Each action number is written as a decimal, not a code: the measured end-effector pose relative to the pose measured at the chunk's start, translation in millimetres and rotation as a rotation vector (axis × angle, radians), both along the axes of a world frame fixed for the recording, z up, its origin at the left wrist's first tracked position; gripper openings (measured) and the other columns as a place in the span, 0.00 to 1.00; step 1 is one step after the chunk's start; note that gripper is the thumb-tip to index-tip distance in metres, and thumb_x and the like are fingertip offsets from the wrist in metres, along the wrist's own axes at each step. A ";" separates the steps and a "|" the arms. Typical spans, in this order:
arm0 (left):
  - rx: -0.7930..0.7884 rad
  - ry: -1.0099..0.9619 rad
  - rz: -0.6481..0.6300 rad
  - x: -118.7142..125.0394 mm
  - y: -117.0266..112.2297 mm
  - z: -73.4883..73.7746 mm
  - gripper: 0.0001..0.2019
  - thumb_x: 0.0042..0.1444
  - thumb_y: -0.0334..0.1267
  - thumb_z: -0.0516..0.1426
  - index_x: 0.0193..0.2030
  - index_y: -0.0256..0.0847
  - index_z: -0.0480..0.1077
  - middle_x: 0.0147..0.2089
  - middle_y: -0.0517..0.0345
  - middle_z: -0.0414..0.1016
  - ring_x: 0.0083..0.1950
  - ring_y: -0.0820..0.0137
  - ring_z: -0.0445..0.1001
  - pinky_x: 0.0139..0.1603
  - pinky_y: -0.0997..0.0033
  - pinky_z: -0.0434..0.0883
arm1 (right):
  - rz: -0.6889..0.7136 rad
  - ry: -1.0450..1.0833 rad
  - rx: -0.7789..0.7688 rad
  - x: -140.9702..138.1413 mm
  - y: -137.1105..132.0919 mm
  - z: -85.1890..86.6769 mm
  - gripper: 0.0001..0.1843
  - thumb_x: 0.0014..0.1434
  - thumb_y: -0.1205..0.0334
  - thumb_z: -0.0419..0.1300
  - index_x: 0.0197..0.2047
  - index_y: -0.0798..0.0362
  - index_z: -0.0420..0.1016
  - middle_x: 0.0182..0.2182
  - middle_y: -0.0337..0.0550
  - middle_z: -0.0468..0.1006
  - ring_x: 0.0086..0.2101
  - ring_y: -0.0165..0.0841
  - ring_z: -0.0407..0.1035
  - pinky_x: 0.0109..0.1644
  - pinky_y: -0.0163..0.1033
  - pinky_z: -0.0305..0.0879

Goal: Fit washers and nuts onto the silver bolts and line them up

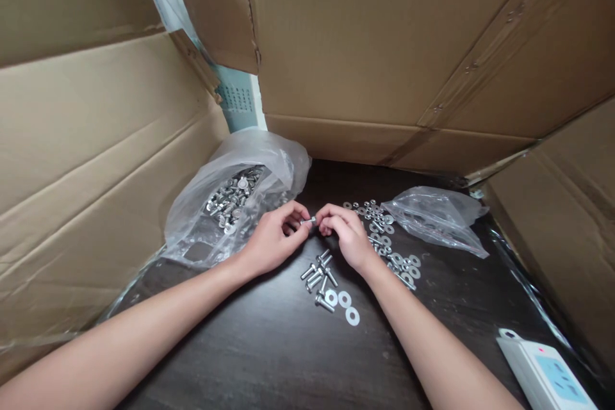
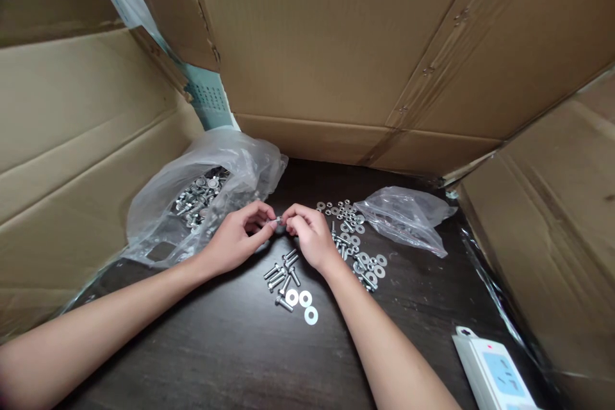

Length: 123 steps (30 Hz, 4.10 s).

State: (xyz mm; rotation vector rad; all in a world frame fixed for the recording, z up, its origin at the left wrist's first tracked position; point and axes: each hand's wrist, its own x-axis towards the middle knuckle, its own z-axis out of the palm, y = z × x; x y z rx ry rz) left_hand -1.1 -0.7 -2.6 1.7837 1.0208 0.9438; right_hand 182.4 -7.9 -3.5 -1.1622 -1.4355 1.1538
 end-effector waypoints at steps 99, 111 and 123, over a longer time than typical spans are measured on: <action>0.023 0.007 0.024 -1.3 -1.0 -1.2 0.06 0.62 0.38 0.61 0.43 0.40 0.73 0.37 0.57 0.80 0.38 0.68 0.79 0.40 0.69 0.75 | 0.027 -0.110 0.085 -3.1 -2.7 2.1 0.08 0.52 0.59 0.55 0.23 0.51 0.66 0.21 0.35 0.65 0.26 0.31 0.59 0.32 0.38 0.55; 0.056 0.059 -0.002 0.0 -0.5 0.5 0.04 0.62 0.37 0.59 0.41 0.39 0.73 0.34 0.59 0.78 0.35 0.69 0.77 0.36 0.71 0.73 | 0.081 -0.104 0.102 0.0 -1.9 3.7 0.10 0.49 0.60 0.53 0.19 0.51 0.67 0.19 0.36 0.66 0.24 0.31 0.59 0.32 0.38 0.55; 0.081 0.078 -0.023 -0.8 -0.5 -0.6 0.03 0.63 0.36 0.58 0.41 0.40 0.72 0.33 0.59 0.78 0.34 0.70 0.76 0.35 0.72 0.72 | 0.094 -0.117 0.112 0.5 -3.0 4.4 0.11 0.49 0.61 0.53 0.18 0.51 0.68 0.18 0.37 0.67 0.23 0.30 0.58 0.31 0.38 0.55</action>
